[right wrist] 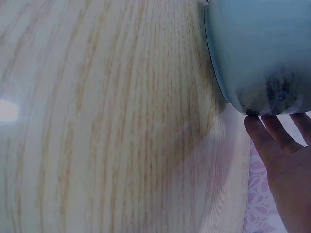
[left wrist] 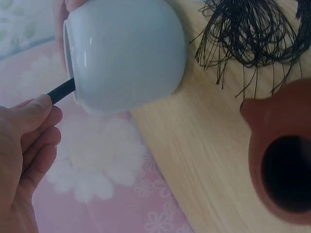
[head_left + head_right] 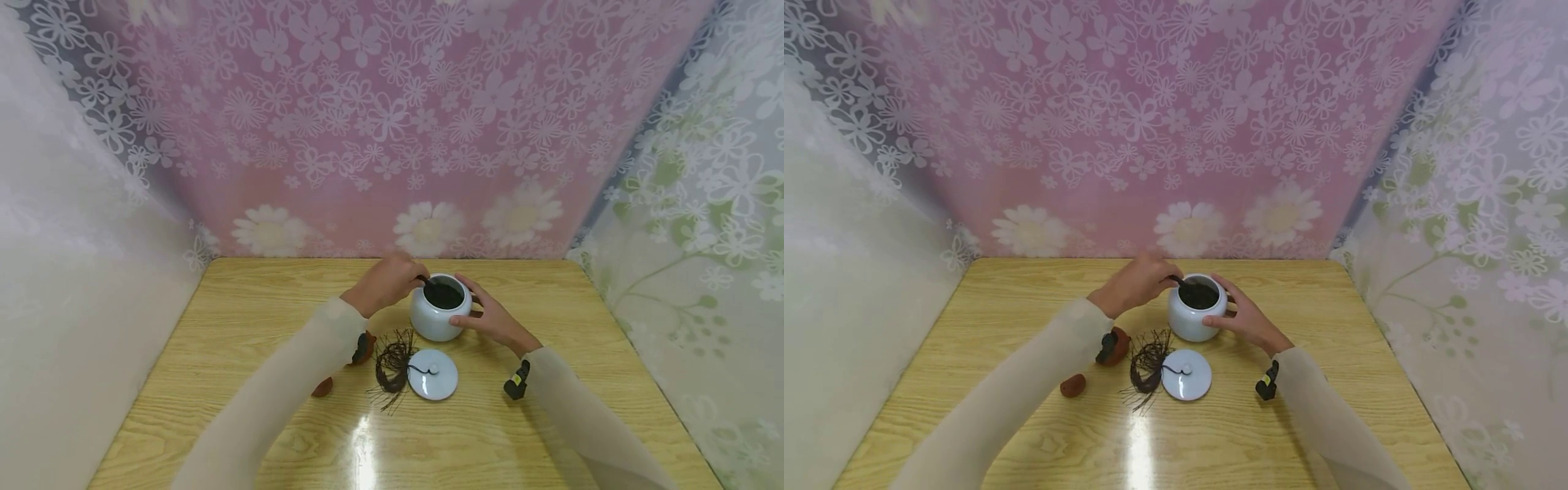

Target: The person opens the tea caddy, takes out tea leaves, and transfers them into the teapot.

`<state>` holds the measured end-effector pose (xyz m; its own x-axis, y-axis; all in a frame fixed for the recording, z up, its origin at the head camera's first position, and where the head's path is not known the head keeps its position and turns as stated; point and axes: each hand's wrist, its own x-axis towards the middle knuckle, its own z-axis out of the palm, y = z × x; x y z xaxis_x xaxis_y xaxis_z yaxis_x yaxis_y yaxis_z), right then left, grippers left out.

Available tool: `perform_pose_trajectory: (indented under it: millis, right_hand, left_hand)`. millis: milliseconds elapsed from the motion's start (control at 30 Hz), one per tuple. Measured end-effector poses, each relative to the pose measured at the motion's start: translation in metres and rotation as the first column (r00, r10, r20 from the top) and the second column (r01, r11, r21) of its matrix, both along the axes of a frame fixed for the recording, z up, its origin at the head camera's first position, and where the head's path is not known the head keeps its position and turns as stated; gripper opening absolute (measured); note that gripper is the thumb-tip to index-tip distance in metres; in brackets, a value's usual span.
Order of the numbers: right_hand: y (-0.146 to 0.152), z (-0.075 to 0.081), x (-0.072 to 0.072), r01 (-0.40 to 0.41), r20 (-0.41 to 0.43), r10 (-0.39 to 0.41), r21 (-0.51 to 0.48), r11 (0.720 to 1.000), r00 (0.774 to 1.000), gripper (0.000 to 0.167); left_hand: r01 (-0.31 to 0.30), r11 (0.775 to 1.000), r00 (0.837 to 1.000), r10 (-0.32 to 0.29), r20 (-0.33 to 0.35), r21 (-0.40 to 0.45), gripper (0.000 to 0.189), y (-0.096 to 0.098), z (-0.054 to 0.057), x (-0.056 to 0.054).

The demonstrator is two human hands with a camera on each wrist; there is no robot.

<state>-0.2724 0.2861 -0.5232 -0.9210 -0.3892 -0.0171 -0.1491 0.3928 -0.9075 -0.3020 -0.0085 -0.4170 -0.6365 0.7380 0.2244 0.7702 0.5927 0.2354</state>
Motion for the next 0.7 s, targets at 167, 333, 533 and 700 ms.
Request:
perform_pose_trajectory:
  millis: [167,333,533,700]
  right_hand:
    - [0.000,0.000,0.000,-0.003,-0.002,0.003,0.003,1.000,1.000,0.096]
    - [0.001,0.000,0.000,-0.004,0.003,0.004,0.006,1.000,1.000,0.097]
    - [0.001,0.000,0.001,0.007,0.006,-0.007,0.017,1.000,1.000,0.095]
    - [0.000,-0.001,0.001,0.003,0.001,-0.003,0.016,1.000,1.000,0.096]
  left_hand:
    - [0.014,1.000,0.999,-0.014,0.039,0.018,0.025,0.008,-0.013,0.001]
    - [-0.013,0.996,0.995,0.005,0.102,0.083,0.027,0.012,-0.020,0.003]
    - [-0.092,0.979,0.975,0.052,0.215,0.181,0.027,0.013,-0.029,0.007]
    - [-0.171,0.950,0.948,0.087,0.305,0.261,0.027,0.011,-0.034,0.011]
